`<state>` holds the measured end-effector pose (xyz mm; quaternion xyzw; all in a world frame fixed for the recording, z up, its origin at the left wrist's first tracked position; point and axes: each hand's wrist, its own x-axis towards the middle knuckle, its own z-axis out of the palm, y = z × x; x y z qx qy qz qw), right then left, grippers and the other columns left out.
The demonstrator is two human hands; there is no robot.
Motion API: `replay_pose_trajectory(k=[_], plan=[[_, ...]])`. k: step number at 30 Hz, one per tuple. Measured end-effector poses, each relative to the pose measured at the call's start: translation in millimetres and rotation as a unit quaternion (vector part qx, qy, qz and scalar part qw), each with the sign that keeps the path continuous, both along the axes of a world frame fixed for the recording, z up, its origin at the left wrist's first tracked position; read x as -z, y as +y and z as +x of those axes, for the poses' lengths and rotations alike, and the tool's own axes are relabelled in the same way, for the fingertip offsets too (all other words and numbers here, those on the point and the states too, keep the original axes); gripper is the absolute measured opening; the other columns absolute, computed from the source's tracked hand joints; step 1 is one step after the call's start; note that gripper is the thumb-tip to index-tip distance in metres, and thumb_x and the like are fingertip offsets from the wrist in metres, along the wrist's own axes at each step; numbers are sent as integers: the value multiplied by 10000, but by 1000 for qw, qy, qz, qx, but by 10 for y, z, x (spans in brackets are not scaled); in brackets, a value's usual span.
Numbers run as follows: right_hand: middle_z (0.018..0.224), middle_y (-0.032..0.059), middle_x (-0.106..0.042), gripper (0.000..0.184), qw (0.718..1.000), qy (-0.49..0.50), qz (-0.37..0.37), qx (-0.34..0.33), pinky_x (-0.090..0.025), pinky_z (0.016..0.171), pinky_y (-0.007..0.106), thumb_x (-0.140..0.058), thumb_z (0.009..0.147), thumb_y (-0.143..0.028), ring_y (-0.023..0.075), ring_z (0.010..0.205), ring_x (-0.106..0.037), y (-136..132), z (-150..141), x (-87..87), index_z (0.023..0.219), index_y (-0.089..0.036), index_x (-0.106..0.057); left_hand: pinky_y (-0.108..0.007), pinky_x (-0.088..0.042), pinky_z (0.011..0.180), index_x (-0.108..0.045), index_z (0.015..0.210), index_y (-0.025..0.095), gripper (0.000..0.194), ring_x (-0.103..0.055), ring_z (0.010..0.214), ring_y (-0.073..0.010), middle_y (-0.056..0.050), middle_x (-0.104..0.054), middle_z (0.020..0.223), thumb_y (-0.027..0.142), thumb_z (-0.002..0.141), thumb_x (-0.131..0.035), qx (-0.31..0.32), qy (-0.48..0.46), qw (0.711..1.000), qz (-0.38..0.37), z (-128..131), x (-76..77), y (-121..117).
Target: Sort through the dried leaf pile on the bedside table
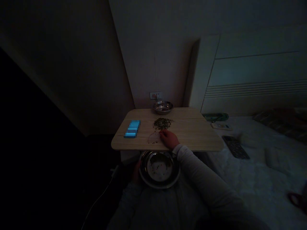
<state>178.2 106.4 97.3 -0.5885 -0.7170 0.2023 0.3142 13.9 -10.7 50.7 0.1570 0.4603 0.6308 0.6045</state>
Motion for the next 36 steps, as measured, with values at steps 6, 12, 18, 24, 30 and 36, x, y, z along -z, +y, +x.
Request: replay_pose_trajectory(k=[6, 12, 18, 24, 30, 36], plan=[[909, 64, -702, 240, 1000, 6, 4, -22, -405, 673, 266, -467, 861, -303, 188, 799, -605, -27, -18, -19, 964, -214, -664, -429, -341, 1061, -724, 657, 195, 159, -528, 1191, -323, -55, -758, 795, 310, 715, -630, 4, -10, 1000, -20, -3, 19, 17], [921, 61, -705, 250, 999, -7, -1, -44, -414, 694, 259, -458, 868, -297, 177, 817, -613, -48, 5, -41, 977, -207, -664, -433, -320, 1081, -708, 634, 202, 153, -537, 1184, -306, -62, -760, 812, 336, 675, -645, 4, -18, 1000, -15, 13, 6, 17], [952, 63, -707, 243, 998, -1, 2, -59, -433, 734, 272, -479, 851, -273, 185, 854, -619, -53, 19, -24, 987, -208, -669, -442, -339, 1062, -722, 656, 183, 155, -577, 1127, -313, -66, -756, 767, 325, 662, -658, 11, -7, 1000, -22, -27, 70, 12], [898, 41, -711, 211, 998, 13, -8, -67, -446, 743, 275, -507, 833, -273, 177, 825, -625, -67, 23, -26, 944, -225, -679, -428, -313, 1079, -735, 723, 175, 234, -574, 1137, -309, -68, -762, 864, 388, 633, -700, 18, 9, 1000, 14, -58, 139, 27], [910, 41, -713, 221, 997, 8, -14, -79, -449, 748, 283, -505, 836, -269, 177, 837, -628, -90, 33, -60, 962, -224, -681, -409, -304, 1091, -735, 695, 174, 172, -568, 1153, -295, -67, -765, 833, 329, 659, -671, 9, -28, 999, -13, -10, 9, 15], [919, 58, -714, 238, 994, 4, -26, -102, -448, 757, 286, -489, 844, -269, 179, 839, -630, -130, 45, -71, 966, -200, -682, -409, -314, 1085, -726, 641, 172, 154, -589, 1117, -300, -61, -762, 763, 307, 673, -660, -1, -37, 999, -34, 6, -19, 5]])
